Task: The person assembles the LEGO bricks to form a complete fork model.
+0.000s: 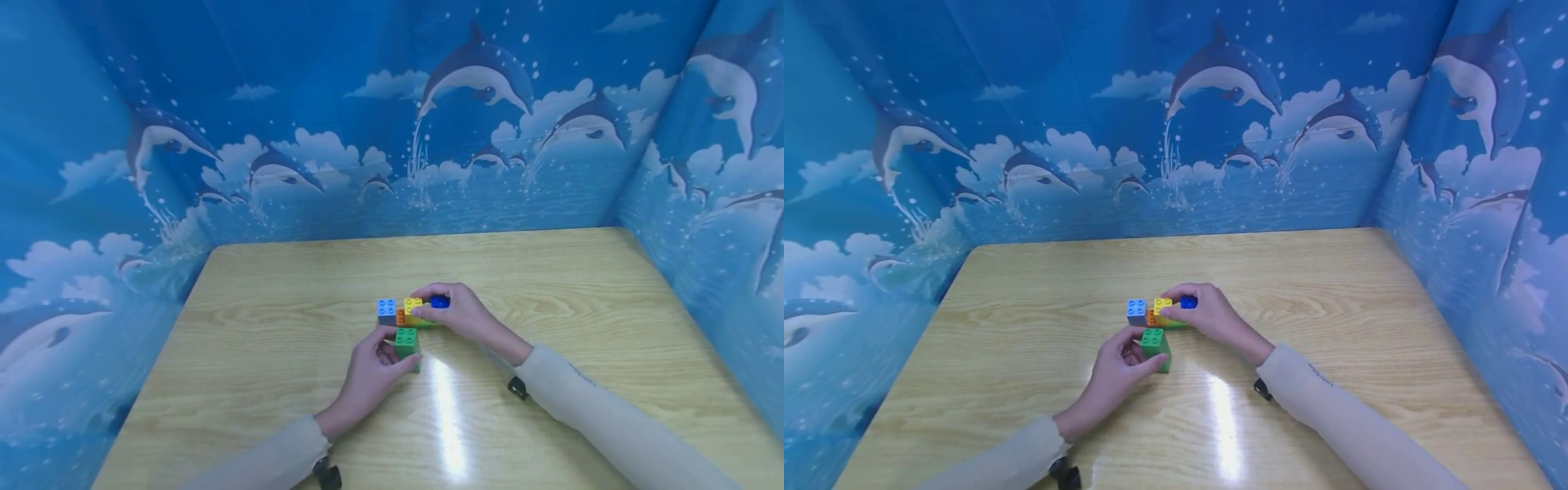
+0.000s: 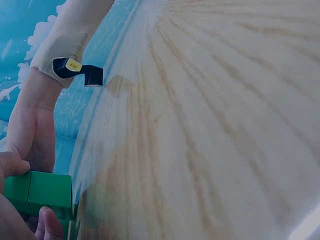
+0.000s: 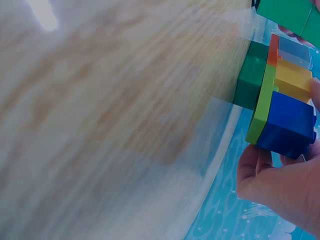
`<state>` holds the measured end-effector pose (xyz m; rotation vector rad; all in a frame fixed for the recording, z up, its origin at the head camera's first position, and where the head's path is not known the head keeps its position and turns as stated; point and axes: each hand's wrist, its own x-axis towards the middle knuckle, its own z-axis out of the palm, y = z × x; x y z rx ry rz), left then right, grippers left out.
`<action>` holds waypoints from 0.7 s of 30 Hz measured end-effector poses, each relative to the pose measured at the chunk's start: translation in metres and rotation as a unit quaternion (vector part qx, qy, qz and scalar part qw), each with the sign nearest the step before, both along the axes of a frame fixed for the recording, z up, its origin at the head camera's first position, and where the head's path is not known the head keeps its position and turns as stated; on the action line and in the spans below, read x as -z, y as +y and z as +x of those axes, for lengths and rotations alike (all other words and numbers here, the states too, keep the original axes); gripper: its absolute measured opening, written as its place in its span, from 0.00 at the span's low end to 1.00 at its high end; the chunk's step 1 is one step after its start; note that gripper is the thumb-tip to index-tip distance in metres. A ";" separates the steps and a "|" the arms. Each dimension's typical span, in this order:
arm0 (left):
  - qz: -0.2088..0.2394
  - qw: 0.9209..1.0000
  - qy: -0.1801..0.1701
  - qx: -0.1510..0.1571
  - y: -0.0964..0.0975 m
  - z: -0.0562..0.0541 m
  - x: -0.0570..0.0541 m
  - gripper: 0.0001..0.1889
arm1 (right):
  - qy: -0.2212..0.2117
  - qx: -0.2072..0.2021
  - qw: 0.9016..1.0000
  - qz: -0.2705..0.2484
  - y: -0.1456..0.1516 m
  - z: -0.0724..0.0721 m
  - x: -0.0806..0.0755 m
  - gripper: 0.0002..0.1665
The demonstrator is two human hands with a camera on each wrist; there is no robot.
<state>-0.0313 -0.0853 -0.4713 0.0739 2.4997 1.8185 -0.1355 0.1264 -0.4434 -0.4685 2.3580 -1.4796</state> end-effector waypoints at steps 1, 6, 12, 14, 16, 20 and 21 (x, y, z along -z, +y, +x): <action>-0.004 1.000 0.001 0.002 0.001 0.000 0.000 0.23 | 0.001 0.000 1.000 0.000 0.000 0.000 0.000 0.23; -0.017 1.000 0.005 0.007 0.005 0.000 -0.001 0.23 | 0.003 0.001 1.000 0.004 0.001 0.000 0.001 0.23; -0.026 0.999 0.012 0.014 0.009 0.001 -0.001 0.23 | 0.004 0.003 1.000 0.005 0.001 -0.001 0.002 0.22; -0.026 0.999 0.012 0.017 0.010 0.002 0.000 0.23 | 0.006 0.002 1.000 0.003 0.001 -0.001 0.002 0.22; -0.024 0.999 0.011 0.020 0.011 0.002 0.000 0.22 | 0.007 0.001 1.000 0.000 0.001 -0.001 0.003 0.22; -0.016 0.999 0.006 0.029 0.012 0.002 0.001 0.21 | 0.007 0.000 1.000 -0.004 0.000 -0.001 0.003 0.22; -0.016 0.999 0.007 0.032 0.012 0.002 0.001 0.20 | 0.007 -0.002 1.000 -0.006 0.000 -0.001 0.003 0.23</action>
